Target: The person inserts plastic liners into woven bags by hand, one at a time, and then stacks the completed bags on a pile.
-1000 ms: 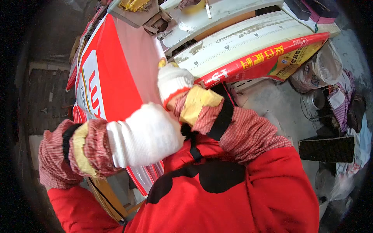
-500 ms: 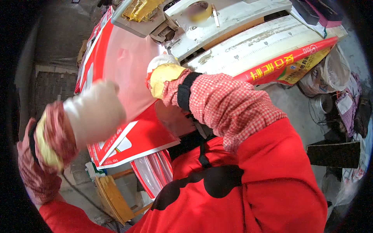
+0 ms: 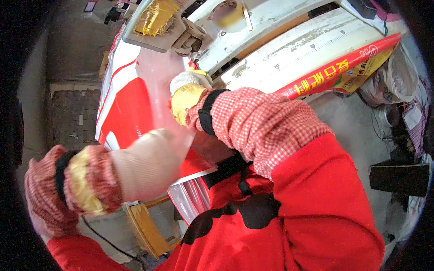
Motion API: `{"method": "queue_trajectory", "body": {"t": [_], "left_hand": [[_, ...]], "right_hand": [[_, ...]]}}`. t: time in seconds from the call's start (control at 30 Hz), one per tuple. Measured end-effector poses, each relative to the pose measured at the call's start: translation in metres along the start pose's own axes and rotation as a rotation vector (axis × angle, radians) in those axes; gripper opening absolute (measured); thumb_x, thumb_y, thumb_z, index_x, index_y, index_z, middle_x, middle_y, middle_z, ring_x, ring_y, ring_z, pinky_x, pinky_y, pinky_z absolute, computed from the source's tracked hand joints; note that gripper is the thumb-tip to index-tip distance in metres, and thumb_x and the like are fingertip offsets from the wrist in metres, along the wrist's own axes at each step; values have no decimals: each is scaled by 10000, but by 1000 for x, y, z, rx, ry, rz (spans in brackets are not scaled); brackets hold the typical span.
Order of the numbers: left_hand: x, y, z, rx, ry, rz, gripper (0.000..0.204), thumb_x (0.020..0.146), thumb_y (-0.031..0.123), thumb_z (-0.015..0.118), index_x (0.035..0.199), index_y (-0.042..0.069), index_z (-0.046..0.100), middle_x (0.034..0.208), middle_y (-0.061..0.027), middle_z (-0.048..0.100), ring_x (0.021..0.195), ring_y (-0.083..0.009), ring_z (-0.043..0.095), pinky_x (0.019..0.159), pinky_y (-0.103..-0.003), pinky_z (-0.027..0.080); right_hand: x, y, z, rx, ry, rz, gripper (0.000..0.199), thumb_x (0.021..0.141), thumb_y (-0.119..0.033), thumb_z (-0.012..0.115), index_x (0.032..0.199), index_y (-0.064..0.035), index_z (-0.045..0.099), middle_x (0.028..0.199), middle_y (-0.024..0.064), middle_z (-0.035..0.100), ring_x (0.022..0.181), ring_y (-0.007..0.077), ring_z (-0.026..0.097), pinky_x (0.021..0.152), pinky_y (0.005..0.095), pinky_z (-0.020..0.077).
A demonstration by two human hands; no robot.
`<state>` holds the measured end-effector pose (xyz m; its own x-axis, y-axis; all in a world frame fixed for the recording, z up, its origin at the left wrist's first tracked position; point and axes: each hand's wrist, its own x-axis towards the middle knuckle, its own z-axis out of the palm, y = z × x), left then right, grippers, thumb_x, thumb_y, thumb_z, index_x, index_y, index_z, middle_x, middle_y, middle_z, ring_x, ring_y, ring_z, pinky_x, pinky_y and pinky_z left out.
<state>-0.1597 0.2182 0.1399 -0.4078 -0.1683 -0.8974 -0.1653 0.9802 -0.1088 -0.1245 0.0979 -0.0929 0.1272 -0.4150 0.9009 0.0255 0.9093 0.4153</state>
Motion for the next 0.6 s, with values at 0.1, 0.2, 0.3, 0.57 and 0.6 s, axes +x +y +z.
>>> {"method": "queue_trajectory", "body": {"t": [0.1, 0.2, 0.3, 0.57, 0.6], "left_hand": [[23, -17, -18, -246, -151, -130, 126, 684, 174, 622, 723, 58, 653, 704, -86, 602, 656, -245, 598, 560, -330, 465], [-8, -14, -27, -368, -119, -225, 260, 635, 270, 703, 676, 29, 612, 664, -134, 559, 631, -284, 580, 549, -344, 458], [-22, 12, -22, -396, -138, -248, 203, 627, 216, 689, 707, 44, 616, 654, -122, 554, 634, -288, 583, 555, -350, 460], [35, 27, -38, -423, -80, -84, 242, 699, 157, 566, 922, 62, 567, 659, -107, 569, 623, -297, 593, 549, -378, 488], [35, 25, -32, -422, -79, -88, 242, 699, 157, 566, 922, 62, 567, 659, -107, 569, 623, -297, 593, 549, -378, 488]], "right_hand": [[2, -40, -33, -237, -284, 175, 222, 638, -294, 692, 647, -98, 590, 664, 38, 596, 647, 258, 572, 628, 444, 453], [-4, -59, -69, -469, -568, 342, 229, 663, -288, 686, 724, -90, 588, 742, 41, 603, 718, 261, 579, 670, 455, 454], [-2, -67, -84, -648, -661, 417, 230, 673, -287, 678, 749, -88, 591, 766, 45, 607, 739, 262, 583, 681, 456, 455], [-27, -102, -71, -1446, -851, 741, 246, 713, -280, 649, 847, -80, 600, 861, 60, 620, 821, 269, 597, 724, 461, 460], [-25, -105, -73, -1537, -873, 787, 250, 718, -280, 645, 860, -79, 602, 873, 62, 622, 831, 270, 599, 730, 462, 460]]}}
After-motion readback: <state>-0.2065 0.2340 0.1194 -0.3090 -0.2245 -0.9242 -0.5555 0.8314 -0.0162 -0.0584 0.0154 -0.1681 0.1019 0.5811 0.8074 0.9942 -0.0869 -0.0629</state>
